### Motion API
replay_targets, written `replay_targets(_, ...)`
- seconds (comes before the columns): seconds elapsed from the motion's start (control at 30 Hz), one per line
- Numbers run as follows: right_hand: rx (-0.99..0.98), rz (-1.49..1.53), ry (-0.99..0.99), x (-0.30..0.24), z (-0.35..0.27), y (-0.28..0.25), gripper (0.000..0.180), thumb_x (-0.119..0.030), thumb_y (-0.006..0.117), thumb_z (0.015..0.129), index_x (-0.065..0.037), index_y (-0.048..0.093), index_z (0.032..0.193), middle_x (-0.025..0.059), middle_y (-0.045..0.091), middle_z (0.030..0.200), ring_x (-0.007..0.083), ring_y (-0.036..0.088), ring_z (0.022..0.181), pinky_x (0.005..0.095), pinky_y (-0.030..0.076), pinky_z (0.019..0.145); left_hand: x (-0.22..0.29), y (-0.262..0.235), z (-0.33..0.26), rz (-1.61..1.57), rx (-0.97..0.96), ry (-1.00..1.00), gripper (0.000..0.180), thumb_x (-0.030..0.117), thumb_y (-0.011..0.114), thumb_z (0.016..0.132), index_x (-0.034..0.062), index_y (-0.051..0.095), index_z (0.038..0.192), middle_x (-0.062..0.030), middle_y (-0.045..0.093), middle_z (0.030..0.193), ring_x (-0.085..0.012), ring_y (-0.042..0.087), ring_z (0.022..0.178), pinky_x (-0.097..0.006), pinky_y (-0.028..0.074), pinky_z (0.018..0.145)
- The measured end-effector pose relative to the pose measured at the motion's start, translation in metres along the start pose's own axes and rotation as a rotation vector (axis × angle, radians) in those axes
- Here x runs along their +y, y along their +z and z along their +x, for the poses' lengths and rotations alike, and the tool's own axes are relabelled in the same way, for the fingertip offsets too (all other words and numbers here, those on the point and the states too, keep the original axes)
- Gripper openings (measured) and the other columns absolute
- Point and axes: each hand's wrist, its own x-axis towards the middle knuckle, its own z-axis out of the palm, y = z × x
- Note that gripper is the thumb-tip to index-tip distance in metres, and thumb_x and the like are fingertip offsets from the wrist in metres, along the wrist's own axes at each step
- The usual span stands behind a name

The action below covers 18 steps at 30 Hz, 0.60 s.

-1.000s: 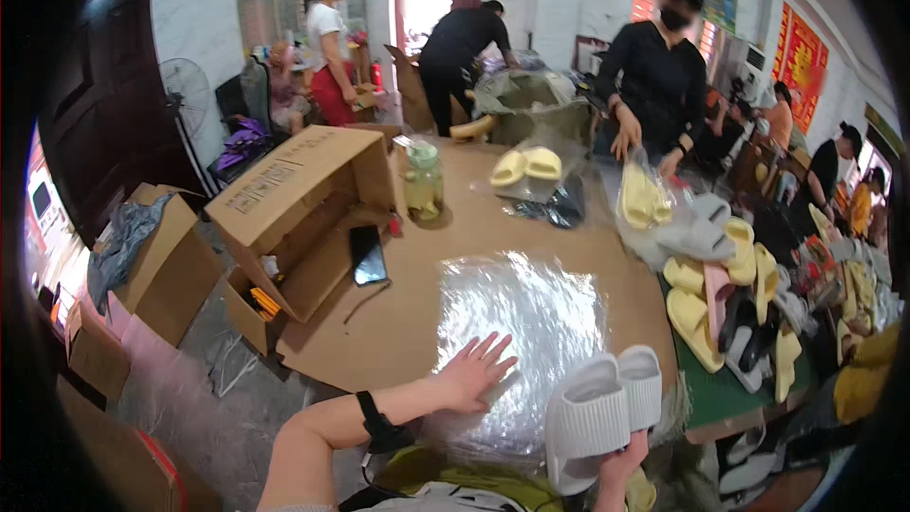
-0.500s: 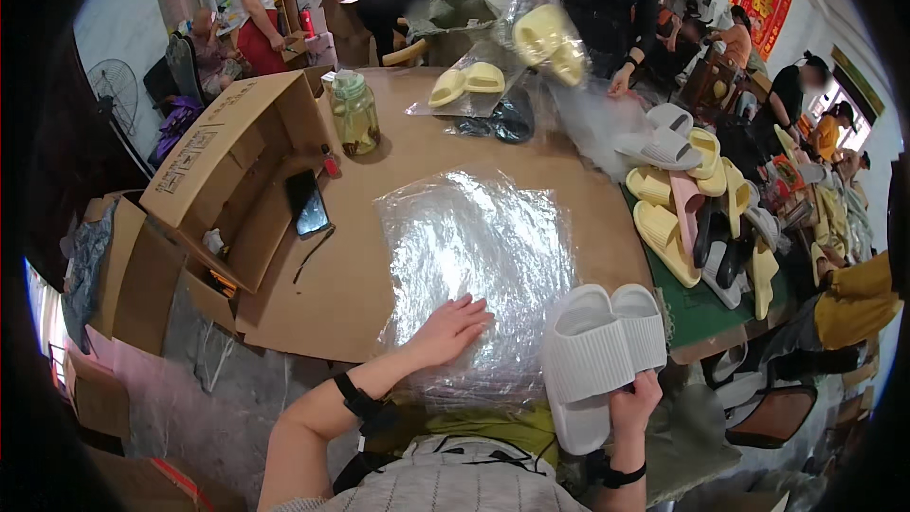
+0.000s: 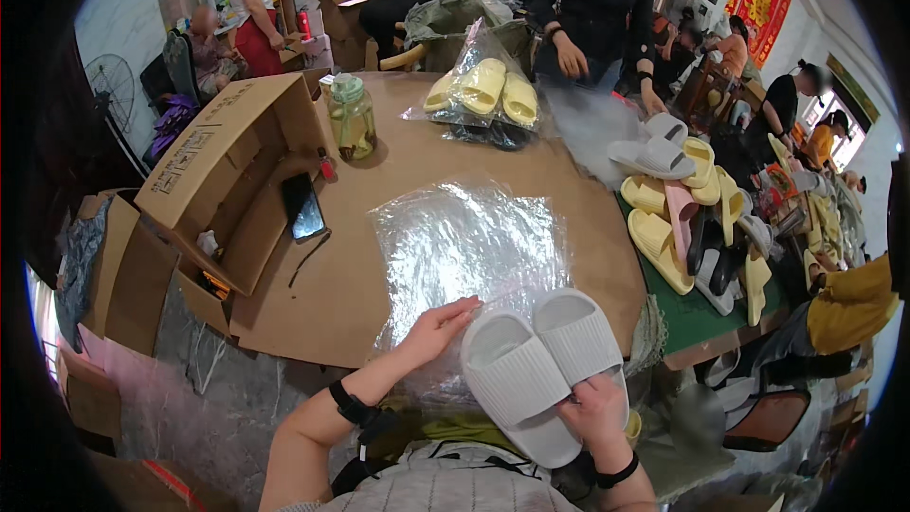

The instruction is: The recorder is packing various colored rubber sandals into plastic bags on a large table in a shared workspace.

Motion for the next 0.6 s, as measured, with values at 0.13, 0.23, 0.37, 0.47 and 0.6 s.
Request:
replay_targets(0.13,-0.048,-0.043,-0.016,0.008,0.008,0.011,0.025,-0.024,0.081,0.065,-0.009,0.066,0.079,0.0084,0.061,0.079,0.0309,0.063,0.073,0.0433,0.050,0.061,0.015,0.003,-0.007,-0.022,0.001,-0.034,0.038,0.021,0.050,0.105,0.0042,0.056,0.139,-0.0083,0.062,0.136,-0.0165,0.057,0.123,-0.030,0.042,0.107)
replay_targets(0.23,-0.074,-0.061,0.003,0.012,0.011,0.015,0.025,-0.025,0.080,0.069,-0.008,0.065,0.079,0.0090,0.061,0.081,0.0311,0.062,0.073,0.0437,0.051,0.062,0.013,-0.002,-0.009,-0.075,0.001,0.026,0.038,0.022,0.049,0.106,0.0048,0.056,0.139,-0.0084,0.063,0.134,-0.0170,0.055,0.125,-0.031,0.040,0.108)
replay_targets(0.37,-0.143,-0.099,-0.028,0.011,0.008,0.016,0.025,-0.026,0.079,0.071,-0.008,0.065,0.081,0.0093,0.061,0.084,0.0312,0.062,0.075,0.0435,0.051,0.064,0.021,-0.002,-0.008,-0.027,-0.008,0.067,0.038,0.022,0.050,0.104,0.0050,0.059,0.137,-0.0102,0.064,0.134,-0.0220,0.053,0.129,-0.034,0.038,0.110)
replay_targets(0.47,-0.136,-0.062,-0.089,0.002,0.009,0.019,0.025,-0.025,0.079,0.071,-0.008,0.065,0.082,0.0091,0.061,0.084,0.0314,0.062,0.076,0.0434,0.052,0.065,0.039,0.005,-0.007,0.392,-0.013,0.345,0.037,0.022,0.051,0.102,0.0046,0.062,0.133,-0.0128,0.062,0.136,-0.0310,0.048,0.135,-0.039,0.037,0.111)
replay_targets(0.6,-0.127,0.030,-0.084,0.002,0.021,0.024,0.024,-0.024,0.079,0.070,-0.007,0.064,0.079,0.0106,0.062,0.083,0.0327,0.062,0.077,0.0439,0.051,0.064,0.047,0.022,-0.009,0.667,-0.068,0.584,0.036,0.016,0.047,0.101,0.0038,0.064,0.130,-0.0133,0.049,0.149,-0.0360,0.038,0.141,-0.046,0.032,0.115)
